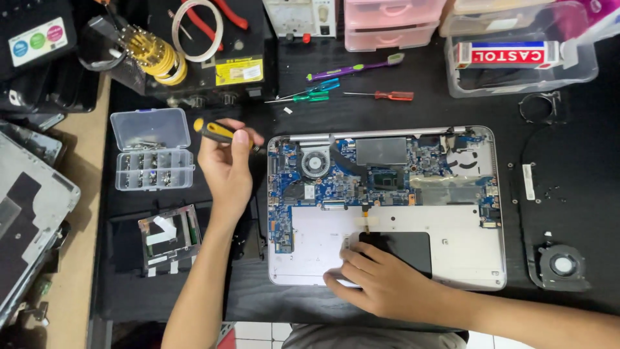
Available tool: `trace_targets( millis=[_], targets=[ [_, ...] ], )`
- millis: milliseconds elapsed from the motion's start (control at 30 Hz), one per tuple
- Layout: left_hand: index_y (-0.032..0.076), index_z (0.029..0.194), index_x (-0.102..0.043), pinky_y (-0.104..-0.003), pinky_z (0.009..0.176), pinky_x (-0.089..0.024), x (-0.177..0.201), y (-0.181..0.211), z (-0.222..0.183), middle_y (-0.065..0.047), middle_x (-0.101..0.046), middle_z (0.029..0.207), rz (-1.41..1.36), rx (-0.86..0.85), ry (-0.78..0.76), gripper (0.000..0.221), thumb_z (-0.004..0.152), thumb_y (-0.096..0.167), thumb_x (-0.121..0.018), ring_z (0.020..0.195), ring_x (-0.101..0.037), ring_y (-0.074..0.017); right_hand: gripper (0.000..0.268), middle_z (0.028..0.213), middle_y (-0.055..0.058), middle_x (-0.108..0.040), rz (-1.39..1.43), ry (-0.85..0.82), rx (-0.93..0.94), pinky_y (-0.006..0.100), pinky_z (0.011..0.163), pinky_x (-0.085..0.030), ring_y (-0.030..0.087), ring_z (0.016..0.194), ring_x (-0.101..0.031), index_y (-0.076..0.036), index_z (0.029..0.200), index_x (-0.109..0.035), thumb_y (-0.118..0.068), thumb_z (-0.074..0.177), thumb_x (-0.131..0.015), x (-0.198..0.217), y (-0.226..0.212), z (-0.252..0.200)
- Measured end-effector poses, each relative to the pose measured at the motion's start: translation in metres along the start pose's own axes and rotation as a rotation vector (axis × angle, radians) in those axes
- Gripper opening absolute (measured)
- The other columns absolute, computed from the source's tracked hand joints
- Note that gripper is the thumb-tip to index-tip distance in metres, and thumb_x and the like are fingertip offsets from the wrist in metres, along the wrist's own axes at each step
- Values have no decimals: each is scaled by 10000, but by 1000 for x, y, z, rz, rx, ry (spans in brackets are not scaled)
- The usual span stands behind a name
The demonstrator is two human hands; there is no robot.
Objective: The person is disassembling and repairing a laptop, specifically working on the motherboard, cooling fan, and internal connectors using a screwdriver and a small brush.
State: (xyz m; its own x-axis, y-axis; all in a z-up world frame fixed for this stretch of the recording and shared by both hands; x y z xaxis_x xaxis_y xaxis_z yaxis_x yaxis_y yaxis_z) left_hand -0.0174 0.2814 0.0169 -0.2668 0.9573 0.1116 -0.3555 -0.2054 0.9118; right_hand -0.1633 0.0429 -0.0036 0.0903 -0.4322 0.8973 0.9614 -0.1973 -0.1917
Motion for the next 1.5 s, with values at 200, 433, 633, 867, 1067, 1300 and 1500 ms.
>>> trace_targets(
  millis=[200, 433, 633, 867, 1067, 1300, 1500],
  targets=[
    [35, 1111, -599, -317, 627, -428, -11, 19, -8, -72, -606, 899, 423, -164, -245, 84, 1033, 48, -571, 666, -536, -149, 277, 981, 161, -663, -39, -13, 5, 508, 974, -553, 321, 1058, -652, -54, 1242, -677, -28, 967, -692, -1, -2, 0],
    [35, 1222, -675, -379, 495, -539, -57, 10, -45, -73, -752, 809, 814, -299, -716, 507, 721, 14, -747, 583, -685, -223, 233, 972, 162, -633, -13, -18, -15, 497, 914, -546, 336, 1071, -628, -59, 1240, -667, -45, 1016, -601, -3, -1, -2],
    [26, 1089, -753, -317, 611, -601, -52, 24, -32, -74, -803, 929, 732, -279, -677, 281, 809, 1, -771, 695, -761, -178, 178, 949, 146, -614, -13, 43, -14, 483, 902, -544, 323, 1041, -623, -35, 1182, -668, -40, 1036, -565, 5, 1, 2],
    [80, 1131, -723, -248, 431, -505, -52, 41, -33, -3, -758, 715, 750, -208, -773, 284, 873, 186, -774, 479, -643, -102, 206, 957, 156, -623, -13, 16, -19, 500, 929, -546, 328, 1047, -627, -33, 1213, -666, -35, 1021, -592, 2, 0, 1],
    [60, 1074, -633, -357, 431, -451, -68, 34, -54, -13, -619, 609, 894, -394, -809, 434, 716, 208, -828, 495, -573, -184, 196, 945, 148, -606, -38, 24, -16, 499, 920, -547, 327, 1042, -623, -47, 1200, -662, -39, 1025, -575, 0, 1, 1],
    [107, 826, -628, -291, 388, -321, -82, 54, -66, 54, -384, 557, 883, -754, -664, 233, 1025, 157, -740, 451, -386, -110, 186, 934, 127, -592, -34, 27, -24, 481, 897, -548, 312, 1036, -617, -48, 1181, -662, -24, 1003, -615, 6, 2, 6],
    [98, 921, -645, -270, 454, -324, -90, 48, -84, 43, -449, 583, 996, -885, -683, 206, 855, -93, -683, 481, -460, -129, 159, 932, 128, -606, -16, 64, -19, 468, 907, -535, 312, 1002, -616, -38, 1167, -665, -29, 1024, -595, 13, 4, 8]
  ],
)
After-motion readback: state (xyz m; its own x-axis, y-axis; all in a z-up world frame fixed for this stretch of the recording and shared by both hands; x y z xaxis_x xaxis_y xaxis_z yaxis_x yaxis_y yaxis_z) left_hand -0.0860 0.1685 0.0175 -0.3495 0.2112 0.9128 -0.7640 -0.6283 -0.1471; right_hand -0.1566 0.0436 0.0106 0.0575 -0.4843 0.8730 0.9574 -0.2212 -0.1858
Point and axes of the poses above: each hand's wrist, its own z-axis towards the middle knuckle, its own x-axis out of the back of the hand, y = z × x, the point moved 6 cm from there along z, towards the middle knuckle
